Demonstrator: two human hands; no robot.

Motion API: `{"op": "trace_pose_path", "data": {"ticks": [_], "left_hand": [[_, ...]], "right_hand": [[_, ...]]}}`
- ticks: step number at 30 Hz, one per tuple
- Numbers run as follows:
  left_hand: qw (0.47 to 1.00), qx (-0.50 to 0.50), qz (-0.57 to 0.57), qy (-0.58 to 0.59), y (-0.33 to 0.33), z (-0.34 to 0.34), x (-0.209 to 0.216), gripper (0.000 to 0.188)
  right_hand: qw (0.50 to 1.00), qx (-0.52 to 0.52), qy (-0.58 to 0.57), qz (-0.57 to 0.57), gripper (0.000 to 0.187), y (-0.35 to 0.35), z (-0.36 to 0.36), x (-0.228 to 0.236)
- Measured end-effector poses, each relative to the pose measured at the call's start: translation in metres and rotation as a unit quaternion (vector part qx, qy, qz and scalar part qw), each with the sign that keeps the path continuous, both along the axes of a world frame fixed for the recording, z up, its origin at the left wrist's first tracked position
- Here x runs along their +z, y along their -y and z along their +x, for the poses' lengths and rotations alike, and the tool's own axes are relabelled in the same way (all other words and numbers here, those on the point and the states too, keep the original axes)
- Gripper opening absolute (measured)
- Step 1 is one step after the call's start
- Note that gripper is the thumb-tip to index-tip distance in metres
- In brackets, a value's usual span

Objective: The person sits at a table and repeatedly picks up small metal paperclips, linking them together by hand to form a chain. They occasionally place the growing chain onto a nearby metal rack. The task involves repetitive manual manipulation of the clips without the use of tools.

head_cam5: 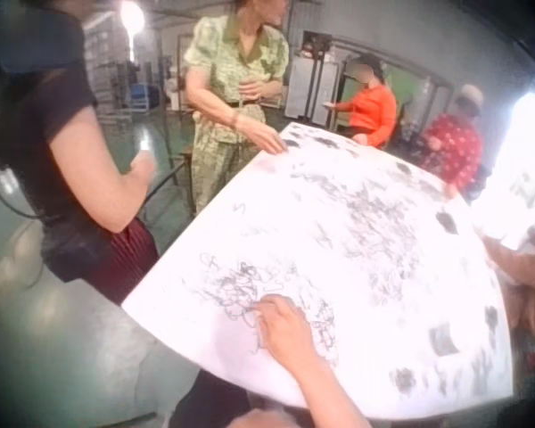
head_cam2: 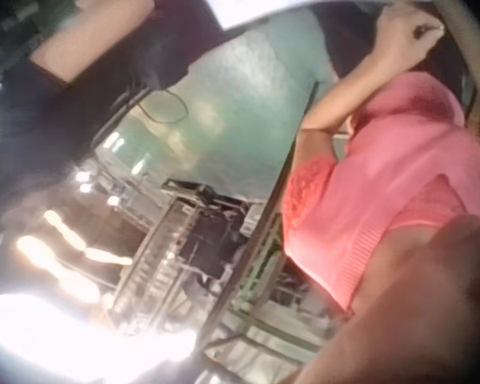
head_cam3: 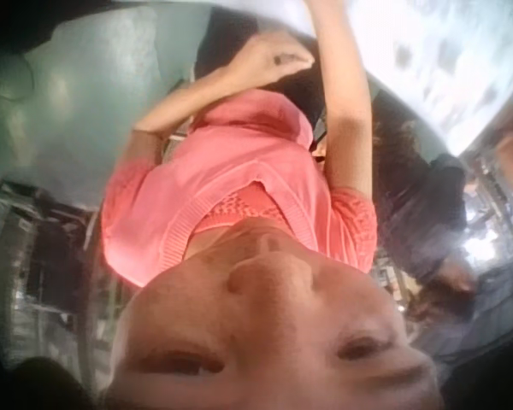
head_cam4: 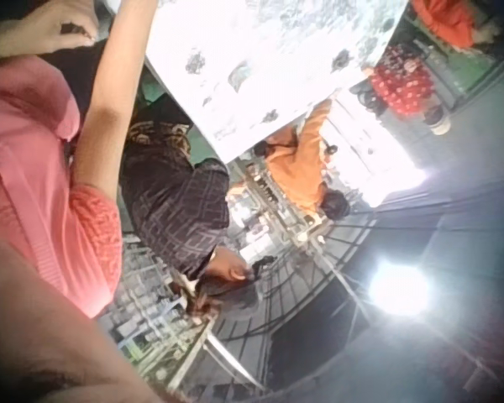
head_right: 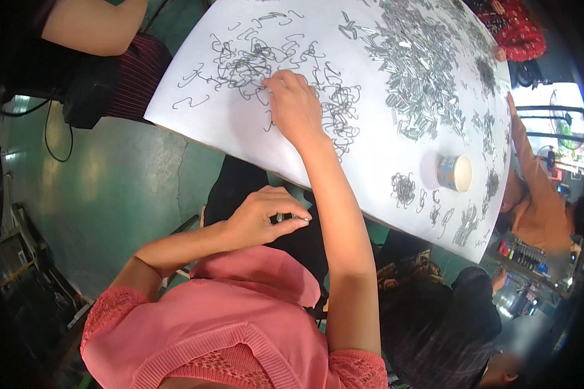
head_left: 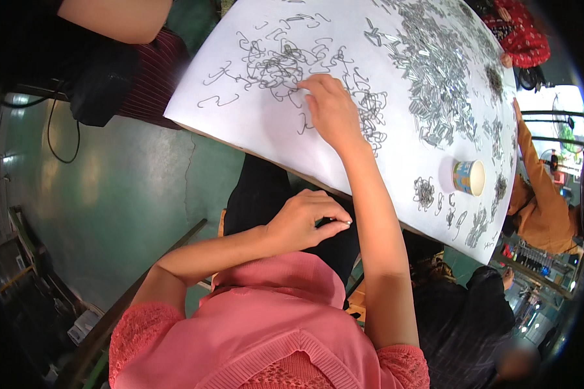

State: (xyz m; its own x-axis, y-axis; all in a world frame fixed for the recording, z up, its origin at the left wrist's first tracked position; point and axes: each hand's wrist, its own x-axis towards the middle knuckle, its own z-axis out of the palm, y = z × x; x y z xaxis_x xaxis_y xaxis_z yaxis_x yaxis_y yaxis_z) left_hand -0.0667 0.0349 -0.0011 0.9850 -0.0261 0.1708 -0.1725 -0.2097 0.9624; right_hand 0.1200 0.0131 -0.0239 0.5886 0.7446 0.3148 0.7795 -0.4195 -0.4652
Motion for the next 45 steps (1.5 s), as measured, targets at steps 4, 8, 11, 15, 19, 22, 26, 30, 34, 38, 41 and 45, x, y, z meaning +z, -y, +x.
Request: {"op": "trace_pose_path", "data": {"ticks": [4, 8, 11, 15, 19, 22, 26, 30, 34, 38, 41, 45], "left_hand": [[1.000, 0.013, 0.005, 0.015, -0.002, -0.001, -0.006, 0.011], [0.999, 0.028, -0.013, 0.013, -0.005, 0.000, -0.012, 0.011], [0.999, 0.033, -0.011, 0.006, -0.006, 0.001, -0.016, 0.010], [0.999, 0.035, -0.014, 0.000, -0.005, 0.003, -0.020, 0.010], [0.999, 0.035, -0.014, 0.006, -0.006, 0.006, -0.019, 0.011], [0.999, 0.035, -0.012, 0.001, -0.007, 0.005, -0.017, 0.010], [0.999, 0.034, -0.013, -0.005, -0.006, 0.004, -0.017, 0.008], [0.999, 0.045, -0.020, 0.002, -0.006, 0.001, -0.021, 0.008], [0.999, 0.036, -0.007, 0.006, -0.006, -0.001, -0.022, 0.010], [0.999, 0.034, -0.003, 0.007, -0.004, -0.002, -0.023, 0.010], [0.999, 0.039, 0.001, 0.011, -0.005, -0.003, -0.022, 0.009], [0.999, 0.046, 0.003, 0.017, -0.003, -0.003, -0.022, 0.009]], "right_hand": [[0.996, 0.077, 0.038, -0.031, 0.029, -0.026, 0.011, -0.014], [0.990, 0.076, 0.050, -0.110, 0.029, -0.007, 0.034, -0.009], [0.997, 0.039, 0.017, -0.072, 0.025, 0.001, 0.040, -0.002], [0.998, 0.039, -0.002, -0.048, 0.015, -0.015, 0.029, -0.001], [0.995, -0.010, -0.046, -0.090, 0.013, -0.037, 0.017, -0.007], [0.987, -0.044, -0.054, -0.144, 0.015, -0.049, 0.012, -0.009], [0.973, -0.051, -0.044, -0.219, 0.015, -0.051, 0.011, -0.010], [0.963, -0.065, -0.054, -0.256, 0.015, -0.041, 0.011, -0.001], [0.973, -0.022, -0.125, -0.192, 0.019, -0.044, 0.006, 0.008], [0.974, -0.028, -0.105, -0.197, 0.019, -0.064, -0.005, 0.002], [0.970, -0.024, -0.063, -0.235, 0.019, -0.070, -0.008, -0.008], [0.962, 0.004, -0.050, -0.269, 0.024, -0.066, -0.012, 0.002]]}}
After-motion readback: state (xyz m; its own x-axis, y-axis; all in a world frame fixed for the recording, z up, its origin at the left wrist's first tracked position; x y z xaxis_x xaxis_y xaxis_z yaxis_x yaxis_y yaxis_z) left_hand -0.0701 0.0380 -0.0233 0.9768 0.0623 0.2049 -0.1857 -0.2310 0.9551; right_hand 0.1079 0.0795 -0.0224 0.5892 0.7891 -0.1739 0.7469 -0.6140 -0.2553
